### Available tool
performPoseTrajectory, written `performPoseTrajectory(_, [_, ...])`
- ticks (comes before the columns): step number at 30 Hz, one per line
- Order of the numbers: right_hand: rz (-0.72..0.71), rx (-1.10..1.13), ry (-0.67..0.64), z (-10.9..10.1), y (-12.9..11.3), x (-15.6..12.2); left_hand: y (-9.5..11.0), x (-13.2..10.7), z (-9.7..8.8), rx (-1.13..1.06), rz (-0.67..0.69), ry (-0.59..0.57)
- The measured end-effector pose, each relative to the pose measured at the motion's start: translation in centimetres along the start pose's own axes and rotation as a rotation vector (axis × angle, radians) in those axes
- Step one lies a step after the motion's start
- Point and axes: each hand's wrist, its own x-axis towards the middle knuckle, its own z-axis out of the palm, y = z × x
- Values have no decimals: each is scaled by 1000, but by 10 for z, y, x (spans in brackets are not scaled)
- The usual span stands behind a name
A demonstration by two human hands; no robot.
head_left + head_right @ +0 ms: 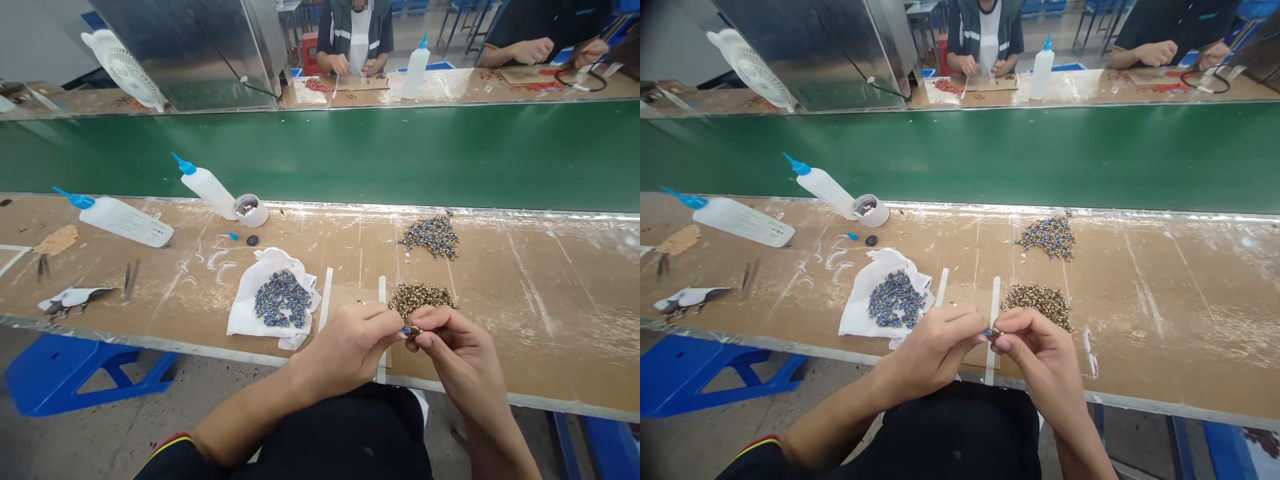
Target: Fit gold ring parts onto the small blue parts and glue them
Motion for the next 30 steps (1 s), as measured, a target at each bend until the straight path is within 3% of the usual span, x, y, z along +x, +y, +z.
performPoseTrajectory(16, [23,-241,-114,20,-15,11,-15,-8,-30,95,91,-58])
performPoseTrajectory(30, [69,-386,-216,17,-13,9,-15,-10,-32,177,26,-206])
